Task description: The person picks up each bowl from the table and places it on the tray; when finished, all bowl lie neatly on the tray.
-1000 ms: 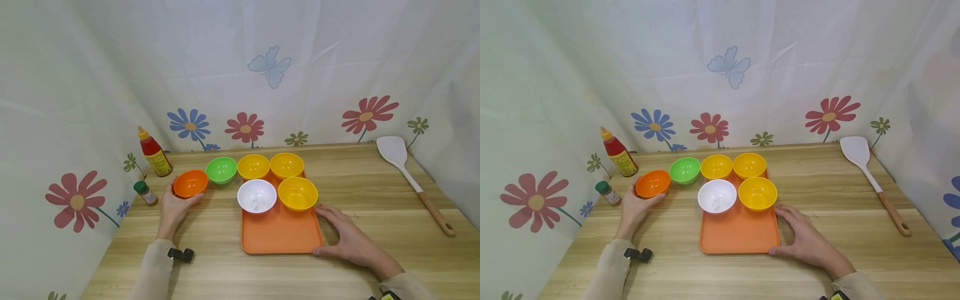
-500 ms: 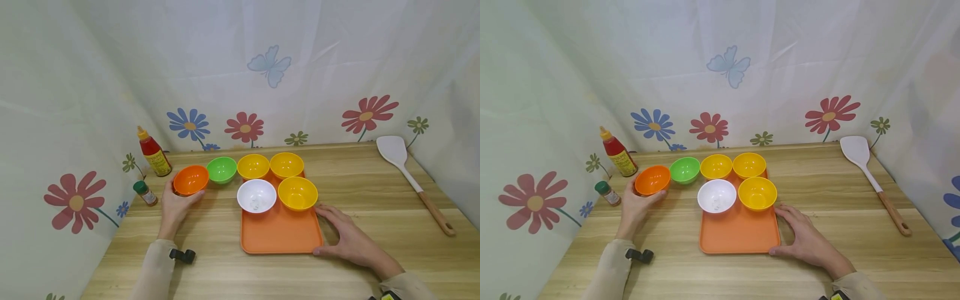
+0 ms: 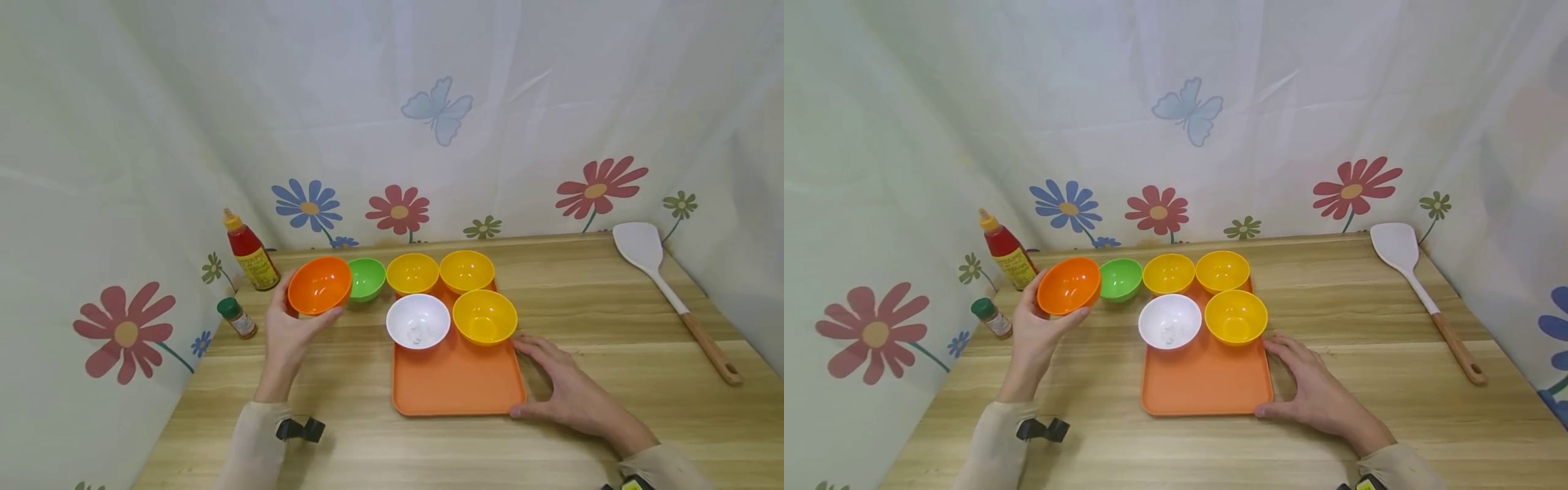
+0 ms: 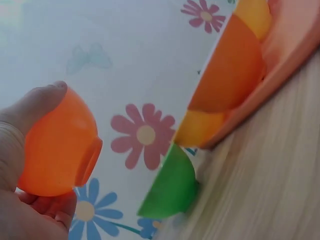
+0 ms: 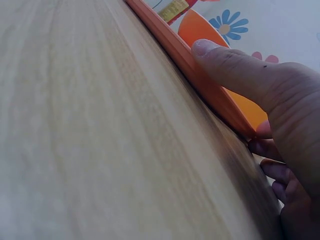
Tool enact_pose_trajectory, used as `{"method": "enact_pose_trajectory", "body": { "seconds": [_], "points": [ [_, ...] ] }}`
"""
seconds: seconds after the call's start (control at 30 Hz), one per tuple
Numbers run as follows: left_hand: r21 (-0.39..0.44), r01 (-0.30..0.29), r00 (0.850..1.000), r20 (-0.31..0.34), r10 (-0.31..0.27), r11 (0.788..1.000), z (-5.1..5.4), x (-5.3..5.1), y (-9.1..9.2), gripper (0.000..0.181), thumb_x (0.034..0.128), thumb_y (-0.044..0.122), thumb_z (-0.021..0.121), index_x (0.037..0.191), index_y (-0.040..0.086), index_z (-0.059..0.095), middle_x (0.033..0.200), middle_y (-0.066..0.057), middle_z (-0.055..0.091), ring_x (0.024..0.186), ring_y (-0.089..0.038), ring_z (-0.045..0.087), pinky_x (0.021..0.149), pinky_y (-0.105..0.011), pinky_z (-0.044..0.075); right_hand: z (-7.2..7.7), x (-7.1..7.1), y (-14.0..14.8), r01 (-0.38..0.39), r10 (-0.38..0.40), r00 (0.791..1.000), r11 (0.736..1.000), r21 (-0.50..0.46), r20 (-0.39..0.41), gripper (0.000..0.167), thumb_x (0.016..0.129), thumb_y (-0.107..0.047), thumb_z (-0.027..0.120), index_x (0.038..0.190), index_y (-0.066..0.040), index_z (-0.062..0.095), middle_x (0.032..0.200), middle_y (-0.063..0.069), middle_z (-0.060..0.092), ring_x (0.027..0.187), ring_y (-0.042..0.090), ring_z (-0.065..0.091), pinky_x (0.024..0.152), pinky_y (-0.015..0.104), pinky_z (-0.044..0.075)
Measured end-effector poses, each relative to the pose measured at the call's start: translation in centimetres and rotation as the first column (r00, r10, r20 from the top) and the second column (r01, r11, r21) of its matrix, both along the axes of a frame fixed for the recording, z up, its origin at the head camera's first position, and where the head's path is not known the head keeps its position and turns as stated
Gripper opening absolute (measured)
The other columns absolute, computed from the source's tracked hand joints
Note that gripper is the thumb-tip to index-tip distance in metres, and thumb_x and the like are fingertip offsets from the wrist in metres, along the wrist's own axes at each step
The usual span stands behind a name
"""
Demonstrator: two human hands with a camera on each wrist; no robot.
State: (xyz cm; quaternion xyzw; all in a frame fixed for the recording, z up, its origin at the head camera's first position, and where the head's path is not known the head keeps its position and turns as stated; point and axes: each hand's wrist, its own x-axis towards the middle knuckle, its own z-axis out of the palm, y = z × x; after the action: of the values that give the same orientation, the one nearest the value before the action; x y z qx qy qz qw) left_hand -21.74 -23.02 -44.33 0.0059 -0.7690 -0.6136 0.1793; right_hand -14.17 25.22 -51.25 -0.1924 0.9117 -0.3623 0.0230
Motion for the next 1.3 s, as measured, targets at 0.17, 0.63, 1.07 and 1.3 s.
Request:
{"method": "enact_pose_trajectory", "body": {
  "seconds": [0.17, 0.63, 1.07, 1.3],
  "points": [
    [0.064, 0.082, 0.994, -0.073, -0.078, 0.995, 1.6, 1.1, 1.3, 0.096, 0.0828, 0.01, 0.101, 0.164, 0.02, 0.05, 0.158, 0.003, 0.058, 0.144, -0.02, 0.056, 0.119, -0.025, 0.051, 0.2, -0.2, 0.1, 0.0, 0.0, 1.0, 1.0, -0.002, -0.014, 0.114, 0.077, -0.071, 0.094, 0.164, -0.01, 0.051, 0.17, 0.023, 0.044, 0.153, 0.056, 0.041, 0.116, 0.087, 0.035],
    [-0.001, 0.232, 0.97, -0.067, -0.232, 0.973, 4.8, 3.6, 5.6, 0.104, 0.0815, 0.009, 0.1, 0.168, 0.022, 0.044, 0.159, 0.005, 0.056, 0.144, -0.02, 0.056, 0.113, -0.025, 0.056, 0.2, -0.2, -0.1, -0.015, 0.015, 0.999, 1.0, -0.008, -0.032, 0.112, 0.078, -0.068, 0.095, 0.163, -0.01, 0.052, 0.168, 0.024, 0.046, 0.151, 0.056, 0.043, 0.115, 0.086, 0.036],
    [-0.041, 0.394, 0.916, -0.066, -0.396, 0.918, 5.2, 4.9, 9.3, 0.103, 0.0796, 0.012, 0.102, 0.165, 0.025, 0.047, 0.158, 0.006, 0.059, 0.145, -0.02, 0.057, 0.117, -0.032, 0.055, 0.3, -0.2, 0.0, -0.016, 0.016, 0.999, 1.0, 0.017, -0.045, 0.114, 0.076, -0.065, 0.098, 0.164, -0.01, 0.051, 0.168, 0.024, 0.046, 0.151, 0.057, 0.044, 0.114, 0.085, 0.038],
    [-0.033, 0.469, 0.883, -0.005, -0.47, 0.882, 4.6, 5.9, 10.8, 0.107, 0.0767, 0.018, 0.105, 0.166, 0.025, 0.046, 0.159, 0.007, 0.059, 0.144, -0.019, 0.058, 0.12, -0.037, 0.053, 0.4, -0.1, -0.1, -0.015, 0.016, 0.999, 1.0, 0.022, -0.032, 0.116, 0.076, -0.067, 0.097, 0.165, -0.011, 0.05, 0.169, 0.024, 0.045, 0.151, 0.058, 0.043, 0.114, 0.086, 0.038]
  ]
}}
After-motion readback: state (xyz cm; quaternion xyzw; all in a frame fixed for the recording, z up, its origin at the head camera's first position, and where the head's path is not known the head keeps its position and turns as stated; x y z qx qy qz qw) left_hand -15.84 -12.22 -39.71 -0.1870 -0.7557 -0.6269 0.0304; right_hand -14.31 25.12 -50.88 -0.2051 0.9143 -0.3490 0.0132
